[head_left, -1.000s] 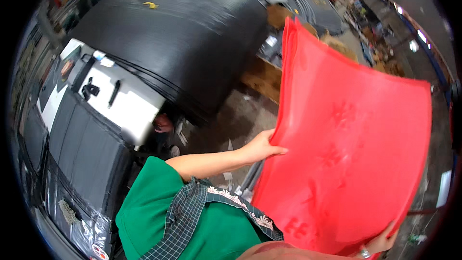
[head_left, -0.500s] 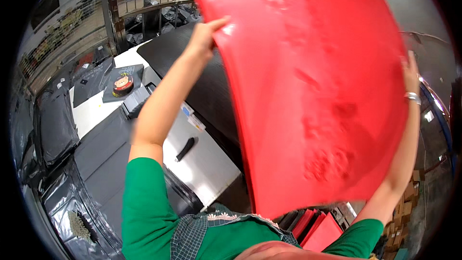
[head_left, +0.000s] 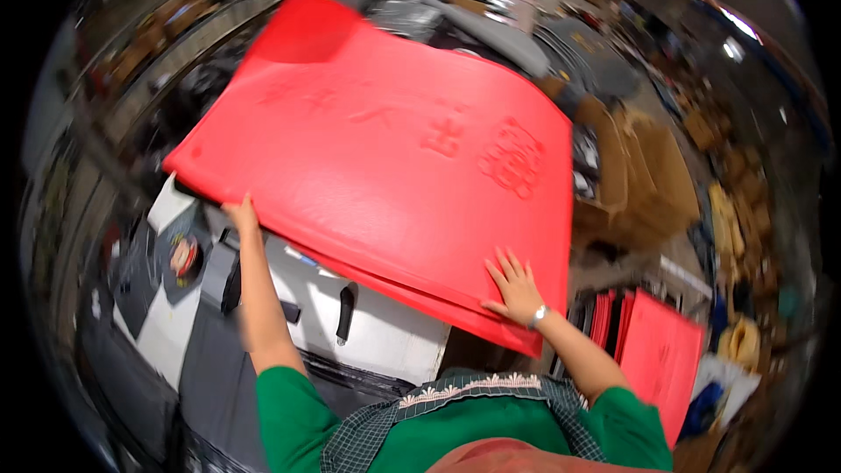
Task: The person sorts through a stack of black and red floor mats, lifting each mat one at a time from a stack on a cart and placing it onto another stack on the adjacent table.
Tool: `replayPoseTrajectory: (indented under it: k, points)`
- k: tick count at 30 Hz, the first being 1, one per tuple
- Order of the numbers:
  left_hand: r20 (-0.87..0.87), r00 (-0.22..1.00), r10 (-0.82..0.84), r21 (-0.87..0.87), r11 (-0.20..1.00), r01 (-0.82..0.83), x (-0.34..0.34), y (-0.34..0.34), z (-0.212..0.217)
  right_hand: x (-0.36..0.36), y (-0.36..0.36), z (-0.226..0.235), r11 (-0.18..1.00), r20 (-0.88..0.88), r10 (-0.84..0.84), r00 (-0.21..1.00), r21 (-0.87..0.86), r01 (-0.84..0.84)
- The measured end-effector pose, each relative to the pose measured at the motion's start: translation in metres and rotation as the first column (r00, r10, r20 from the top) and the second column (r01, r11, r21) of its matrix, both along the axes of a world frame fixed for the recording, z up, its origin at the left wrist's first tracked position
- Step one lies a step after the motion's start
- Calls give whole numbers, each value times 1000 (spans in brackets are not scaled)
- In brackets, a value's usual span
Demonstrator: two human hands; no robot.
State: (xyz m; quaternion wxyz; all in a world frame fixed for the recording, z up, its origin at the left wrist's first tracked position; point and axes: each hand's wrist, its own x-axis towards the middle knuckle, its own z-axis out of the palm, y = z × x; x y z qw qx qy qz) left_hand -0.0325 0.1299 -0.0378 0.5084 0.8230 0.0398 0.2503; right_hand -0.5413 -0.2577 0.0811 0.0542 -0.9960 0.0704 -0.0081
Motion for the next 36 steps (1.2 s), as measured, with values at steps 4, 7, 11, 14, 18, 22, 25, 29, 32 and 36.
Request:
replayPoseTrajectory:
  k: [4,7,11,14,18,22,25,29,32,36]
  points:
    - [364,920,-144,-103,976,194,-139,-167,106,-15,-18,0,991,20,-126,992,41,125]
    - [415,692,-591,-316,620,719,-265,-249,175,-36,-19,-24,986,193,-143,971,117,122]
    - [312,209,-927,-158,166,973,-375,-304,179,-142,-30,-43,912,174,-313,934,329,245]
    - [172,-121,-978,75,-110,991,-441,-324,180,-277,-29,-71,647,25,-711,703,416,639]
    - [87,-296,-951,21,-296,955,-531,-339,168,-466,18,-138,-51,-75,-997,-25,362,931]
    - [-72,-320,-945,-133,-309,942,-602,-362,150,-590,63,-183,-465,-244,-884,-398,392,794]
    - [-116,-284,-952,-259,-247,934,-653,-386,140,-630,54,-226,-583,-225,-812,-538,289,759]
    - [-229,-267,-936,-371,-170,913,-723,-411,123,-640,41,-248,-222,-104,-956,-274,-356,908]
    - [-353,-366,-861,-407,-211,889,-789,-424,114,-665,37,-264,-101,-148,-983,-108,-55,993]
    - [-517,-634,-575,-506,-393,768,-881,-457,88,-718,30,-191,-172,-174,-977,-125,288,942]
